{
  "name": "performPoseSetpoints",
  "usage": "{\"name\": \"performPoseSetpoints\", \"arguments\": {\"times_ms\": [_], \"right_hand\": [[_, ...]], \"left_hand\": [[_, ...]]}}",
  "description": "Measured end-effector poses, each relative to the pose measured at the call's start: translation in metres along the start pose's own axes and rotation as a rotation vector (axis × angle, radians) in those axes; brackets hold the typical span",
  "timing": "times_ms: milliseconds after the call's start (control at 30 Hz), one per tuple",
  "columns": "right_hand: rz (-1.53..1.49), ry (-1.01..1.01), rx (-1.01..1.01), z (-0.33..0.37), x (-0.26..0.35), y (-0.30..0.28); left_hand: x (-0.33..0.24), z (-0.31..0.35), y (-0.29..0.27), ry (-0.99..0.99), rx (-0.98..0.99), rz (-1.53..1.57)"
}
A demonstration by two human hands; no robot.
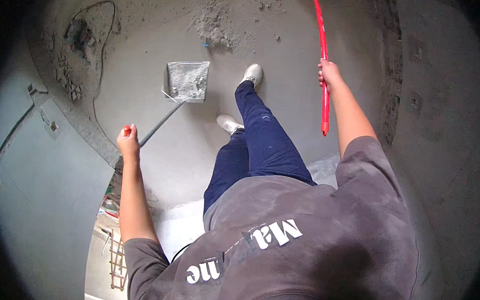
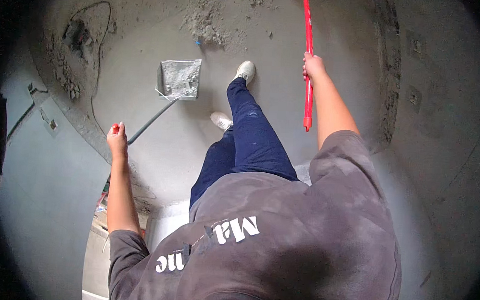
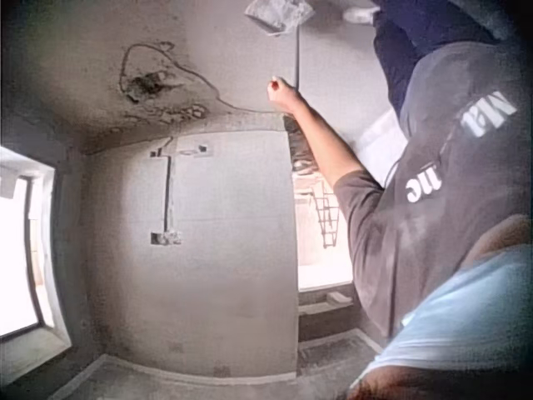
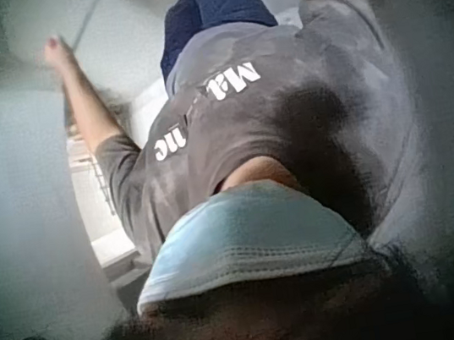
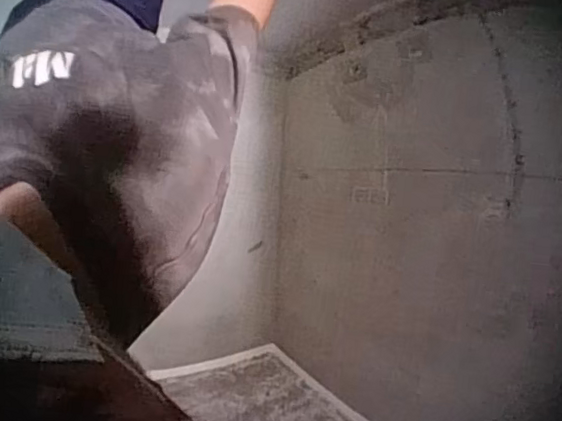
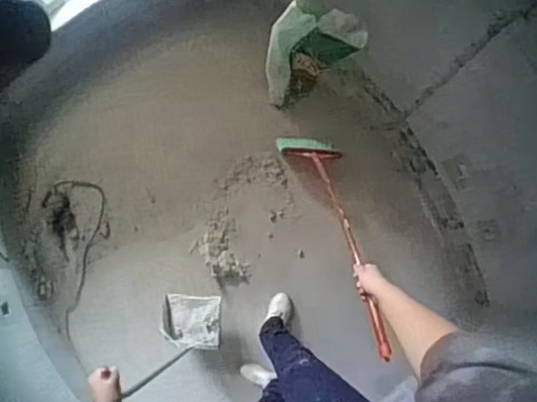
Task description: Sweeping concrete dust and debris into a dustpan in an unfinished room.
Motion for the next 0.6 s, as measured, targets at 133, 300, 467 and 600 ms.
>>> {"name": "performPoseSetpoints", "arguments": {"times_ms": [133,300,467,600], "right_hand": [[0.035,-0.032,0.041,0.003,-0.013,0.008],[0.022,-0.014,0.079,0.023,-0.040,-0.003],[-0.195,0.025,0.225,0.059,-0.038,0.015],[-0.657,0.078,0.386,0.092,-0.080,0.004]], "left_hand": [[0.031,0.019,0.019,-0.039,-0.006,-0.023],[0.020,0.046,0.057,0.170,0.106,-0.216],[0.002,0.050,0.056,0.166,0.163,-0.288],[-0.022,0.069,0.046,0.220,0.128,-0.307]]}}
Point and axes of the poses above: each hand's wrist, its own z-axis away from the middle knuckle, its own y-axis out of the palm, x = y × z, the point moved 4 cm from there along -z, towards the middle knuckle, and after that the axes turned 4 degrees about -y, right-handed, at the moved point
